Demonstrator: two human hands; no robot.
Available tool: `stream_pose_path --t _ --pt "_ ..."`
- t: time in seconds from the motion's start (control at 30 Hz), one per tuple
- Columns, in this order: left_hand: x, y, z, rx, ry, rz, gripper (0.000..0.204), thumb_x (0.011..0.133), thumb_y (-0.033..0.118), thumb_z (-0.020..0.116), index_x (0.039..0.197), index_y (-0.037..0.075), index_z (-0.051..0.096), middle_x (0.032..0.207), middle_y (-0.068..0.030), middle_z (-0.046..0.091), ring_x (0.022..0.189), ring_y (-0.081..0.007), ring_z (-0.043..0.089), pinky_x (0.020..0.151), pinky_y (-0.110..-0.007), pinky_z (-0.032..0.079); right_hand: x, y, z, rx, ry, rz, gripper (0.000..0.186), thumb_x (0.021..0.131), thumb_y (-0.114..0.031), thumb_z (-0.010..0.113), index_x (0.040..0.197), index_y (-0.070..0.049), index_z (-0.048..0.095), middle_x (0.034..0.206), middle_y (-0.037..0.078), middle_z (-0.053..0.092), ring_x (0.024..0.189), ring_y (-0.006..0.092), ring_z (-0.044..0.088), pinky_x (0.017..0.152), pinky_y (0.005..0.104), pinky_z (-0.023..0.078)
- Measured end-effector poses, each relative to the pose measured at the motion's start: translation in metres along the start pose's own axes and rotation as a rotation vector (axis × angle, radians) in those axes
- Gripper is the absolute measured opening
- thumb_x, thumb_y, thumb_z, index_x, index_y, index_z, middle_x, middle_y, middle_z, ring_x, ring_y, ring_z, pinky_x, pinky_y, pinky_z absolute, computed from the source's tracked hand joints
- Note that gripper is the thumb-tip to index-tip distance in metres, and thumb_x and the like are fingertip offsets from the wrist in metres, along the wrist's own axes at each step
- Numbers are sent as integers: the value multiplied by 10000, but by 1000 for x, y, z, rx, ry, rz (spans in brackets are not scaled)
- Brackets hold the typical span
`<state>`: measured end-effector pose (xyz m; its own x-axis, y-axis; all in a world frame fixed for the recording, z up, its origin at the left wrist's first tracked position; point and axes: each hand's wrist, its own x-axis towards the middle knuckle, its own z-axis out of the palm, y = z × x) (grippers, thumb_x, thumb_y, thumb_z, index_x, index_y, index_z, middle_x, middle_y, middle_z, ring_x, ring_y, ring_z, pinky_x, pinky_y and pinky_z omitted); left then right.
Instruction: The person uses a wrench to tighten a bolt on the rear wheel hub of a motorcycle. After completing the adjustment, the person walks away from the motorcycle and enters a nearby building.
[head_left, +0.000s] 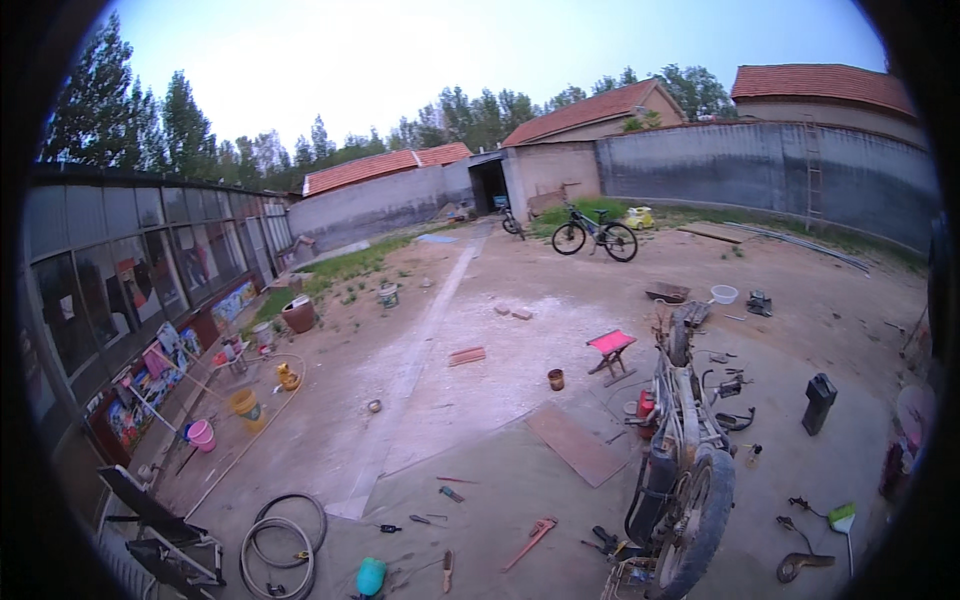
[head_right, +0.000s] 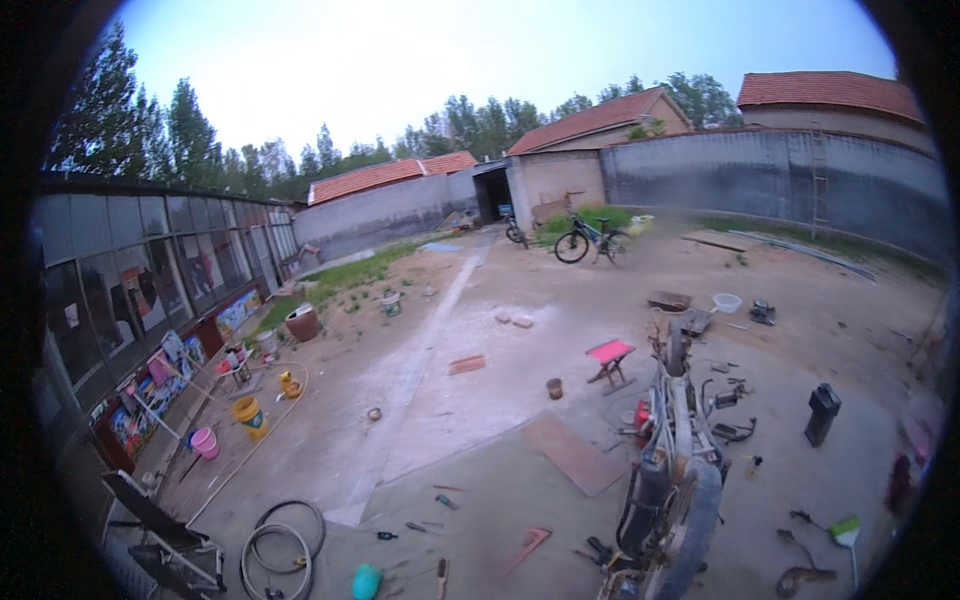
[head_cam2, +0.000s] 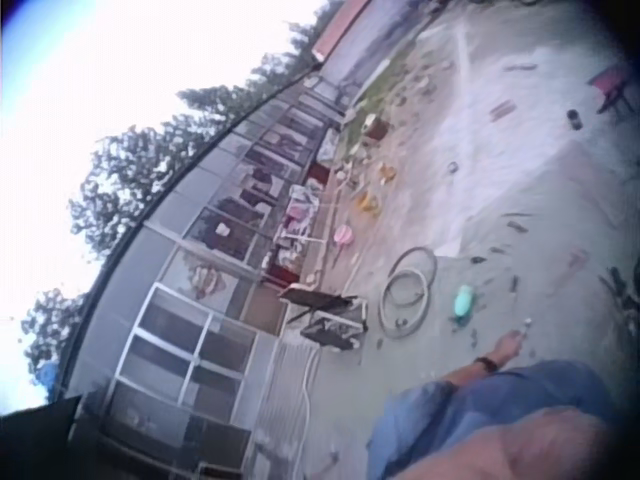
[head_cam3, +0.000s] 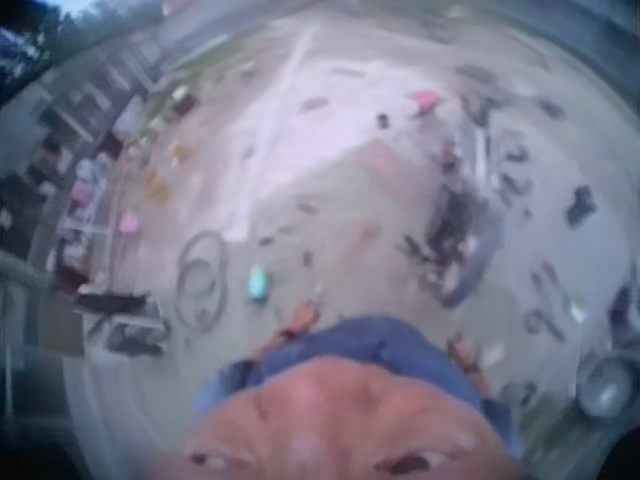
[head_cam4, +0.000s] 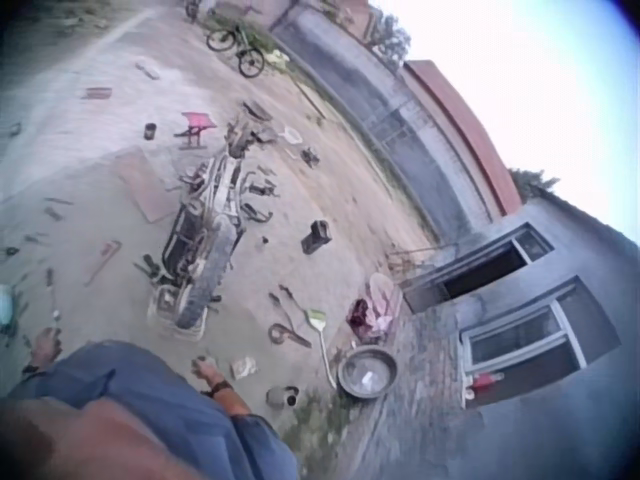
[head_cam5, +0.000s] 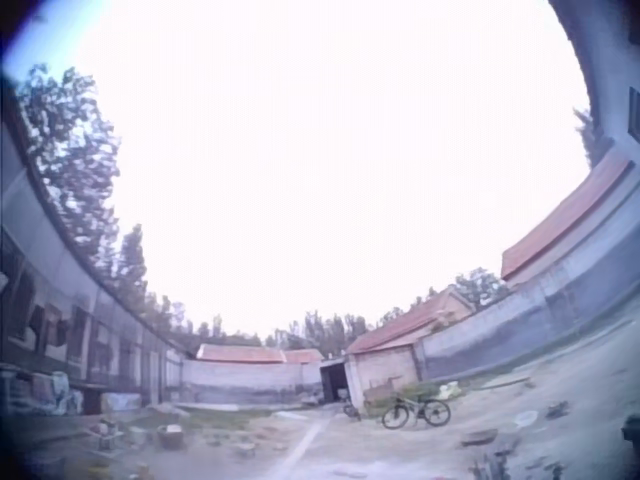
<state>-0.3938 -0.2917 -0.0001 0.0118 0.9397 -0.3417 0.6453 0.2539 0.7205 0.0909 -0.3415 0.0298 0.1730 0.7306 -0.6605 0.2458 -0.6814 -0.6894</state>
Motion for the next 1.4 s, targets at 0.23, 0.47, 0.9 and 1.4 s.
stream_pose_path --t 0.23,0.47,0.9,1.4 --pt "-15 -2 12 -42 -56 -84 293 888 150 496 1134 18 584 1022 -245 610 938 -411 571 824 -517 465 40 4 3 40 -115 13 219 871 -274 587 904 -70 658 812 132 649 768 278 630 667 443 515" --pt "-60 39 14 -39 -50 -295 388 902 193 470 1248 34 545 1205 -213 582 1113 -392 526 995 -487 409 70 25 -1 74 -199 62 199 879 -258 579 912 -74 649 836 137 642 789 285 621 672 436 515" --pt "-126 -34 55 192 100 -299 254 835 195 540 958 18 675 1001 -180 647 980 -341 589 857 -502 465 96 143 -14 25 -352 219 162 895 -227 565 927 -82 632 880 146 629 826 298 604 681 424 514" --pt "-252 -135 16 -548 520 -778 324 858 195 521 1103 39 666 801 -101 693 685 -184 681 680 -331 548 98 5 138 -262 -544 86 331 928 -189 633 1152 37 543 973 159 669 715 279 698 601 372 574"
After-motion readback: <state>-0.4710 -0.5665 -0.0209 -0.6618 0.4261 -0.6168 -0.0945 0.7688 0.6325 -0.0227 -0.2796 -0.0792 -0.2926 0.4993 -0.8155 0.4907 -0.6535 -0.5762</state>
